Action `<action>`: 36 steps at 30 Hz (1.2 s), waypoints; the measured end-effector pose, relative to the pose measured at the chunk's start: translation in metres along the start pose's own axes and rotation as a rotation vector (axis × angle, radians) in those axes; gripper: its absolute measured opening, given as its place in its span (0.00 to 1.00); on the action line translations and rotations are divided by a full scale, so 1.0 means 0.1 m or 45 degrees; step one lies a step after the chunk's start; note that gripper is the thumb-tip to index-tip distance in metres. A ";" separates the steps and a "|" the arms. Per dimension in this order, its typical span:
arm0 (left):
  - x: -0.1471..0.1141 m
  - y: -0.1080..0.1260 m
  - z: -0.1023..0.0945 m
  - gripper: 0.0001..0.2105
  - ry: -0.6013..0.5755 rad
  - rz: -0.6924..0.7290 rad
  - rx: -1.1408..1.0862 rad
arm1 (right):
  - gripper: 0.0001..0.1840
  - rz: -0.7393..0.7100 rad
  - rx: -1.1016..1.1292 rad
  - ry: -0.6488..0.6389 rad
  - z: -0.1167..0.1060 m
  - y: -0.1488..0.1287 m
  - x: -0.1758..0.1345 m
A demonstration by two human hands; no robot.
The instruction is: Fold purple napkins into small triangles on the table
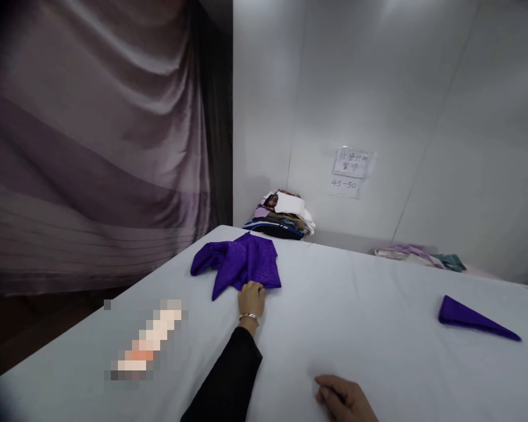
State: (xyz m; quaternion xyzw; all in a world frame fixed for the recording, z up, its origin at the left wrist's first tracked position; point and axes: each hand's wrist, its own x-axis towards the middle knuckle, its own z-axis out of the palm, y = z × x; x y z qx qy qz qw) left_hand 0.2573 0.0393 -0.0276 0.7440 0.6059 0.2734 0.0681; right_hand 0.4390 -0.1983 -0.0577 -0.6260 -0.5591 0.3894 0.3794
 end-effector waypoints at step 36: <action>-1.36 0.76 -0.09 0.24 -0.436 0.439 -0.522 | 0.18 0.146 0.814 0.651 -0.25 0.00 0.06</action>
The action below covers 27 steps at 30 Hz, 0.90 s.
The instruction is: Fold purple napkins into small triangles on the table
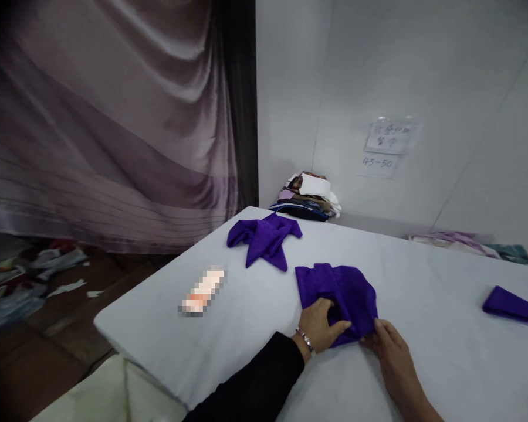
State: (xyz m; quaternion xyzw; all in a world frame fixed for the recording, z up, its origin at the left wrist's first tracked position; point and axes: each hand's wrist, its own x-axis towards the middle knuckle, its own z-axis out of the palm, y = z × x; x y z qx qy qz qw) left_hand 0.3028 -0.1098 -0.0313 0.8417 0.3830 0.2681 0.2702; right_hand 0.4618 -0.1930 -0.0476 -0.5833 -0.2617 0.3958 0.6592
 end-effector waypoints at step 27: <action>-0.05 -0.46 -0.66 0.18 0.567 -0.464 -0.748 | 0.15 -0.015 0.150 0.333 -0.72 -0.19 -0.14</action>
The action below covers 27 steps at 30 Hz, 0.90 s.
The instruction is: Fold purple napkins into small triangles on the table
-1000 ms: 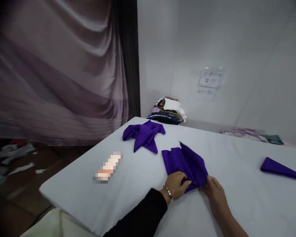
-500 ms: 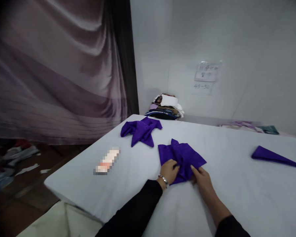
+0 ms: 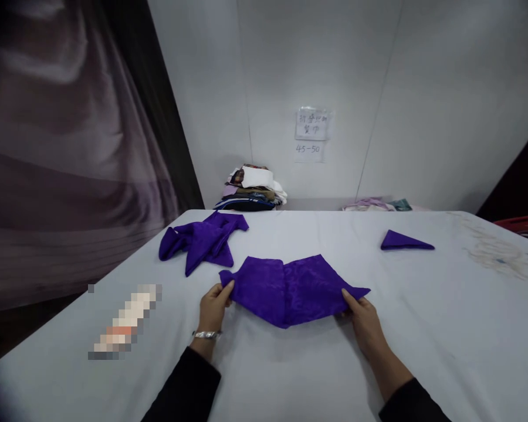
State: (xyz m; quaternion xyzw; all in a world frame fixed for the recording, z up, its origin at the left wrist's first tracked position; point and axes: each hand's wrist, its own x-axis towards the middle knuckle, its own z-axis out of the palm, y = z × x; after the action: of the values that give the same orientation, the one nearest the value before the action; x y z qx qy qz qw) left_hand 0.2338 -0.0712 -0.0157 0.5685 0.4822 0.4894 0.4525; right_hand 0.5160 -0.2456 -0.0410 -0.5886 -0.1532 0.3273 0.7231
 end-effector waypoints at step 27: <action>0.62 0.10 0.27 0.16 -0.398 0.616 1.391 | 0.16 -1.085 -1.632 -0.591 0.12 -0.44 0.86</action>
State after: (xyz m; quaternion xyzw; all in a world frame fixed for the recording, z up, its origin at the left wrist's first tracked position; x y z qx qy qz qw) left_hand 0.2653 -0.0124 -0.0013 0.8764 0.4486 0.1712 0.0376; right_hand 0.5851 -0.1841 -0.0102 -0.6970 -0.6693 -0.0144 0.2570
